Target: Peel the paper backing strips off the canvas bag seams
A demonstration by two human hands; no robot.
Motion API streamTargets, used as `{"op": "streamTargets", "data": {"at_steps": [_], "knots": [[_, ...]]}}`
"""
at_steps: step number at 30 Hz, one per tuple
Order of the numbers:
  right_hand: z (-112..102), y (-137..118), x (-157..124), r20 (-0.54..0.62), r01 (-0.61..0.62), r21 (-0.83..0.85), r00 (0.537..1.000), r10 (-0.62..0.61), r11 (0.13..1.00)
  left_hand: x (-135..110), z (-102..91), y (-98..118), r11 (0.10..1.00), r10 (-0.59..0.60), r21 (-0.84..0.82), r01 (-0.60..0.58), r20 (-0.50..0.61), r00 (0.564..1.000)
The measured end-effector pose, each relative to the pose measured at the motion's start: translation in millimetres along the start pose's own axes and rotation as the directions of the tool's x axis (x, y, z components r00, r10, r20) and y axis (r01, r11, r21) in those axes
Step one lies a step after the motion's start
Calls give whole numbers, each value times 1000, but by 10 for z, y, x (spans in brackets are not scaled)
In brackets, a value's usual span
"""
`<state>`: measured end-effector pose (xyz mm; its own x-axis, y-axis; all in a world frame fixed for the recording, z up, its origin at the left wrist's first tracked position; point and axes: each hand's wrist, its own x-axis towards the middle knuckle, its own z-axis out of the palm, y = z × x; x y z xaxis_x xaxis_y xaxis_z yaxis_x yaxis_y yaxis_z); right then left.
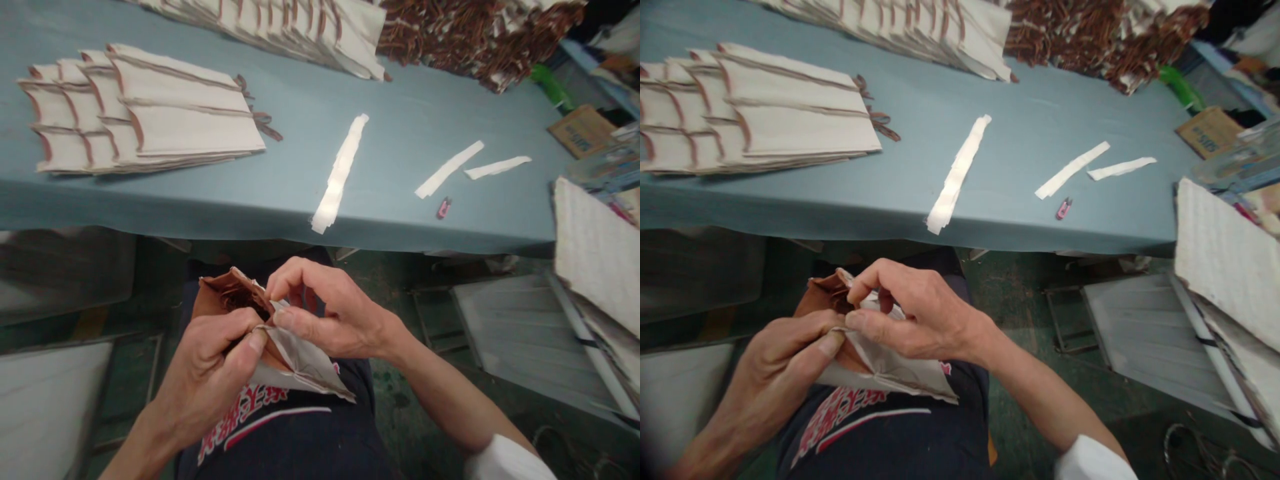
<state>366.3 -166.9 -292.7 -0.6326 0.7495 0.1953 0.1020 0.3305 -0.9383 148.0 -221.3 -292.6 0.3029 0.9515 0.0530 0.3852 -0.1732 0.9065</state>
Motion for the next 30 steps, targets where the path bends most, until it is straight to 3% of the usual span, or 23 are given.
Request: {"op": "streamTargets", "data": {"at_steps": [6,10,12,15,17,22,26,30], "knots": [[328,101,-271,-238,-129,-50,965,114,990,-86,27,-133,990,-1,143,12,-75,997],[415,242,-398,-320,-242,-121,928,193,963,-41,97,-218,977,11,211,22,-156,988],[335,350,-425,-417,-260,-291,901,123,921,19,131,-288,968,20,249,27,-182,983],[70,576,-387,-566,-317,-582,819,-93,749,163,171,-474,945,84,327,-25,-169,982],[-143,769,-305,-594,-353,-661,785,-175,663,303,198,-621,925,118,373,-66,-120,986],[-510,1292,10,-518,-367,-786,830,-207,497,710,359,-866,911,47,412,-7,-87,995],[-590,1614,184,-455,-352,-842,870,-187,410,949,507,-933,914,15,405,25,-95,995],[-610,1769,190,-434,-337,-857,880,-194,388,1073,518,-919,910,-40,407,84,-114,993]]}}
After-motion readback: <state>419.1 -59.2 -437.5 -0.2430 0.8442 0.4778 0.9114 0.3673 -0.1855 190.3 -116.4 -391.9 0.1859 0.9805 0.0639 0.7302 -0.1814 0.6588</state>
